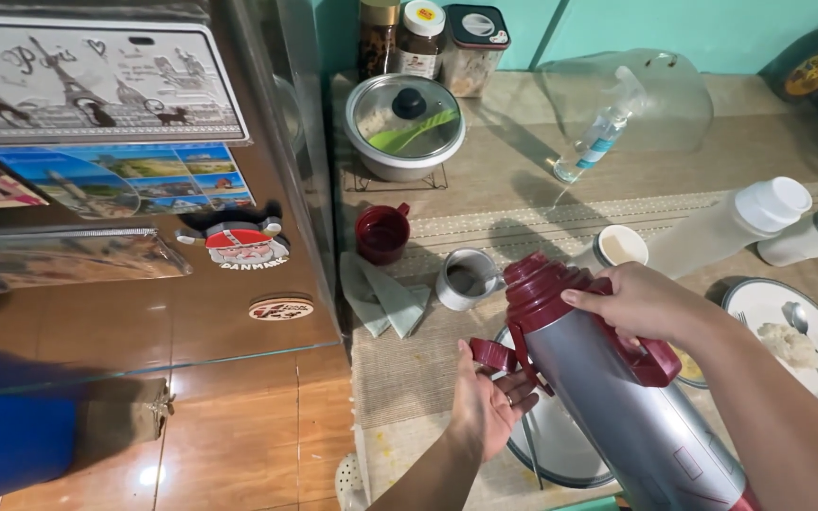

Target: Prepare a cup of coffee using instant coffee and hot water from a thermos, and arrange dining plates on a table.

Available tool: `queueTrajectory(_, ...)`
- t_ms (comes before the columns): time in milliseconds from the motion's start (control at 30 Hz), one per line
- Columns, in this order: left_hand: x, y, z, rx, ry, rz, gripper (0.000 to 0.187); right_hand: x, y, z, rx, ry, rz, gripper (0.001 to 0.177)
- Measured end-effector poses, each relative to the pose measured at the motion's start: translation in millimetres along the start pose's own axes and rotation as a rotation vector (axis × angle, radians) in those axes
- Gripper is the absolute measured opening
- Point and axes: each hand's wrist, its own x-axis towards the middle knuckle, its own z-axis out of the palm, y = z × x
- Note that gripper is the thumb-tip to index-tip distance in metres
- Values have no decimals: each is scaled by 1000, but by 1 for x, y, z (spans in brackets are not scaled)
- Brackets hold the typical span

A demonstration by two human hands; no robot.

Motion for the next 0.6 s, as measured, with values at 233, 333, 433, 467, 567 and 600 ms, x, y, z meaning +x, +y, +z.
queueTrajectory(233,-5,4,8,5,20,-10,100,-1,-5,-2,-2,9,34,47)
queueTrajectory(333,-3,2,7,-10,22,-21,98,1,-3,-2,1,3,12,48)
queueTrajectory(433,0,-1,5,-16,0,-19,100,1,-4,-3,-4,1,6,49)
queueTrajectory(467,-1,-2,7,-18,18,-26,99,1,-3,-3,-14,-3,11,50)
queueTrajectory(567,-1,1,7,-22,22,-32,99,2,-4,-5,-14,-9,5,49)
queueTrajectory(600,-1,-1,7,-34,10,-35,100,2,-2,-6,-11,-16,0,48)
